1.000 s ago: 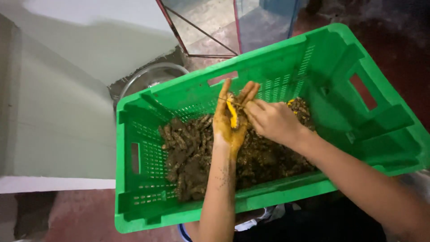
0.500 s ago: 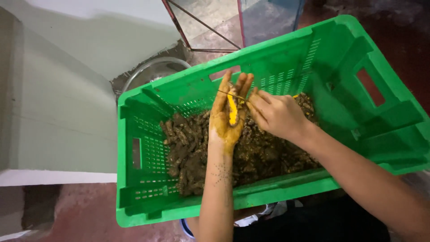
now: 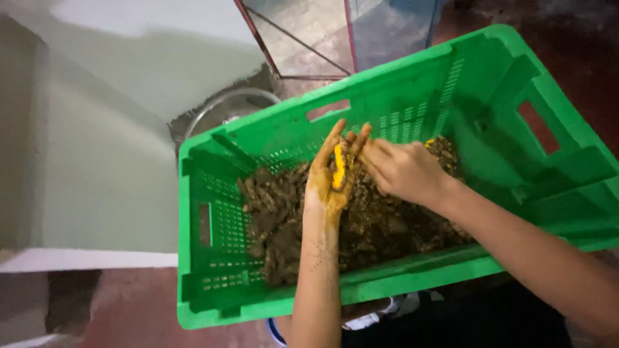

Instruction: Scraping the skin off turmeric roots using a small knife inside a green plastic crate

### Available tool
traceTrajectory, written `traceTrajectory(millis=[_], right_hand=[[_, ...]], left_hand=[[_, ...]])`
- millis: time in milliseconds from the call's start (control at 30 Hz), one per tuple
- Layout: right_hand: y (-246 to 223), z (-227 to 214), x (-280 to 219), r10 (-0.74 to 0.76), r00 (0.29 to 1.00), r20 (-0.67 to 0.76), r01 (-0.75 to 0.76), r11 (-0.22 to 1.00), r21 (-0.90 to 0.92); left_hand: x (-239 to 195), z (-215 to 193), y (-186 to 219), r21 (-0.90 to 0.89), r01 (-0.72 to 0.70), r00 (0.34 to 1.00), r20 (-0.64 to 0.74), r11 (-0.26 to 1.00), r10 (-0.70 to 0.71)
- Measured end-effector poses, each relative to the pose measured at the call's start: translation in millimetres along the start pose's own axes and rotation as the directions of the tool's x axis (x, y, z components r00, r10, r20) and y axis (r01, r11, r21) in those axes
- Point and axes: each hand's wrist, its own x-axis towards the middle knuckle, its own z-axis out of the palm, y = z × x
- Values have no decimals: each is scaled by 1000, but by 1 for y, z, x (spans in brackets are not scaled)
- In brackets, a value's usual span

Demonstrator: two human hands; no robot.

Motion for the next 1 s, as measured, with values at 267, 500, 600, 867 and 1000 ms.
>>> traceTrajectory(millis=[267,500,600,867,1000], right_hand=[[-18,13,-23,-116,993,3,116,990,-78],[-15,20,-3,1,1000,-8,-2,988,-155],[-26,12,-9,38,999,35,-36,997,-64],[-25,12,0,43,998,40,-42,999,-27],[-25,-6,1,-5,999,34,7,999,-47]], left_hand=[[0,-3,-2,-81,-9,998,-56,997,4],[10,-3,-4,-58,42,999,22,997,-41],[15,-20,-2,-90,41,999,8,995,-40],[5,-7,-5,-54,53,996,70,997,-49],[9,-18,-5,-45,41,994,108,998,-36]])
